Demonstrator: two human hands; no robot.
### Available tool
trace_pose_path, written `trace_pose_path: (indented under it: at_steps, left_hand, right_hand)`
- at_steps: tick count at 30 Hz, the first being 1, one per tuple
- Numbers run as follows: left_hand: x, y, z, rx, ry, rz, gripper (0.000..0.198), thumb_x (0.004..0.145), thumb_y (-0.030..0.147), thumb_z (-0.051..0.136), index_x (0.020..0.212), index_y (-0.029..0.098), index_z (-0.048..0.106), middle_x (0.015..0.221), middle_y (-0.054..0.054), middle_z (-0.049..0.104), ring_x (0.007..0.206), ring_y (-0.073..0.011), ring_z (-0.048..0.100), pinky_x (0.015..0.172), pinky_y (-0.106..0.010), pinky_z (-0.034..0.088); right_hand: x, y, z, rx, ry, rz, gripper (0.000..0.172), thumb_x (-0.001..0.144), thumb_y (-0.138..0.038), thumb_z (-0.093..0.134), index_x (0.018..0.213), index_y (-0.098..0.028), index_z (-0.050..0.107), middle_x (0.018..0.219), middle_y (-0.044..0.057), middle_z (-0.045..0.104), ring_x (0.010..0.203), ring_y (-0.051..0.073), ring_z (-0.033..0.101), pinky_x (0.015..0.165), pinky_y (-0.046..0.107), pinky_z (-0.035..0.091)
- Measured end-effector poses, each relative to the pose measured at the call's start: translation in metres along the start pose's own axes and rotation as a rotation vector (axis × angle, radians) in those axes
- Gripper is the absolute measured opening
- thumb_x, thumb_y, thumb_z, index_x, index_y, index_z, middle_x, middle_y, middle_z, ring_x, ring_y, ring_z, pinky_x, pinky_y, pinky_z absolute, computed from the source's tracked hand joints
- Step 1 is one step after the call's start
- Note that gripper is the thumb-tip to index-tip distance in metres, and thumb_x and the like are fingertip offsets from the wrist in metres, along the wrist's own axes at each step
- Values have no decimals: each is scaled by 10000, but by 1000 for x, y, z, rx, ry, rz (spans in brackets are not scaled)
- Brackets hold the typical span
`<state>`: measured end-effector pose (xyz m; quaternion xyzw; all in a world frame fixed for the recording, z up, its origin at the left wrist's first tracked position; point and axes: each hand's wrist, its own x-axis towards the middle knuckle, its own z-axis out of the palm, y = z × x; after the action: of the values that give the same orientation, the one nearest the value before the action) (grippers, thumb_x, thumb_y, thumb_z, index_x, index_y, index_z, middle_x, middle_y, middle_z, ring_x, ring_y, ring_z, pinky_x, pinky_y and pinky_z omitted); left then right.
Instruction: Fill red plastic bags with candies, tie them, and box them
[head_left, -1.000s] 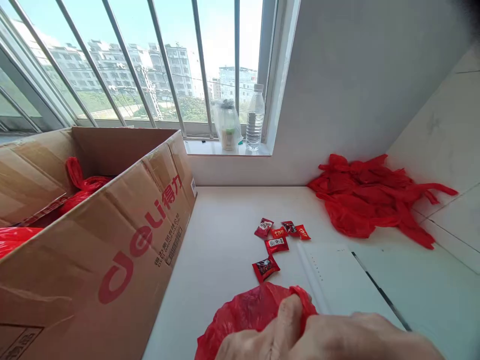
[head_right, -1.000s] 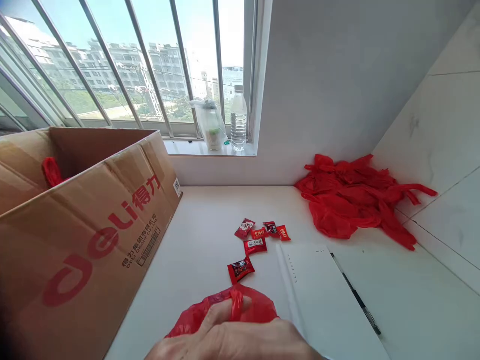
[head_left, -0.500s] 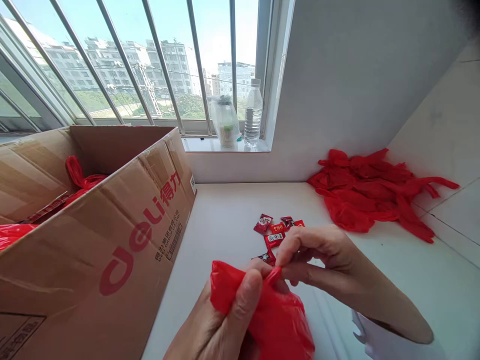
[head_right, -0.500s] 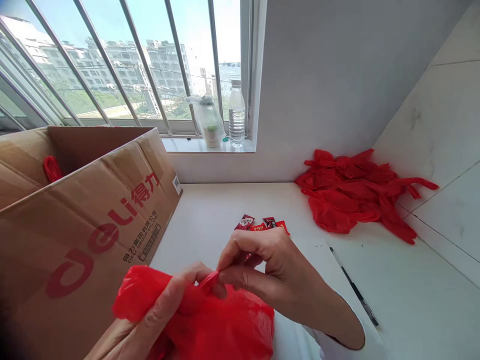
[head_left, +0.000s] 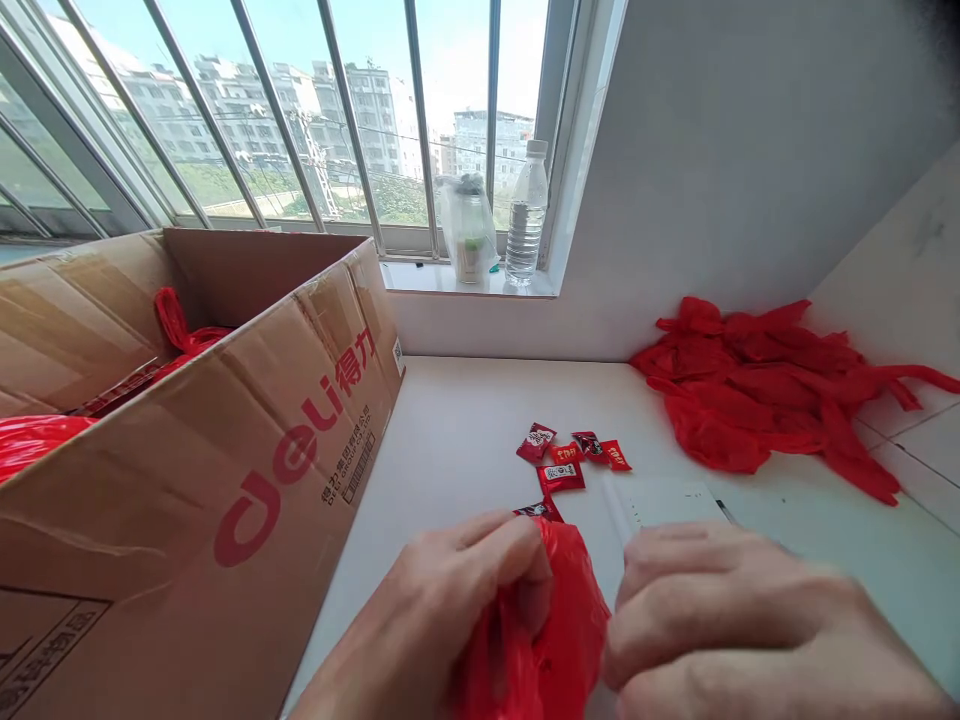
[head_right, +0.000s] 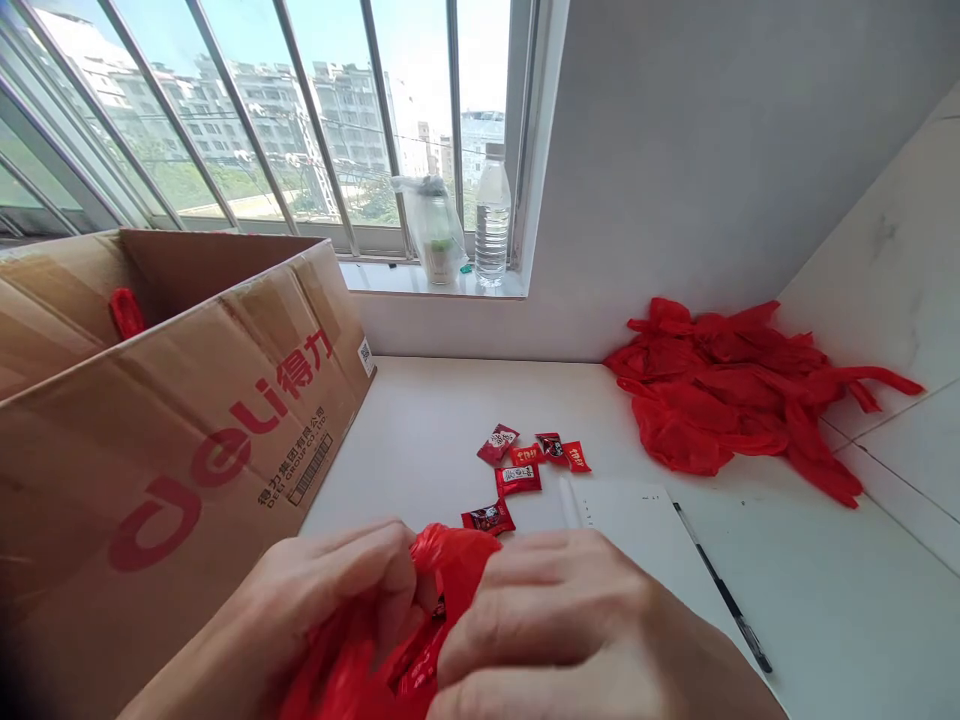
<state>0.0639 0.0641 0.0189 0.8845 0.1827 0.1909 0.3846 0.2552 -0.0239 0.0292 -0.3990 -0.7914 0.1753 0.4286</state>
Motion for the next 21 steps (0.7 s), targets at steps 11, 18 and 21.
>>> trace_pose_path:
  at_steps: [11,18,21]
  left_hand:
    - [11,2,9,863,384,552,245,868,49,357,728,177,511,913,-62,647,744,-170,625,695,-307,524]
    - [-2,0,9,776,247,235,154,896,292,412,849,193,520,1062,-129,569,879,-233,601,753,-379,561]
    - [-15,3,22,913,291,215,90,850,202,490,763,210,514,1026,-84,582,1002,-244,584,886,-415,524]
  right_hand:
    - [22,50,17,205,-152,146,325,902,-128,514,1207,-212,587,1072,47,660,972,139,610,852,260,487]
    - [12,59,-18,-110,-239,66,262,982,-219,397,1056,-206,648,870,32,678,773,110,609,709,221,446]
    - [6,88,-34,-124,-307,261,263,964,-292,434,985,-189,676,843,33,692,734,119,611,680,223,449]
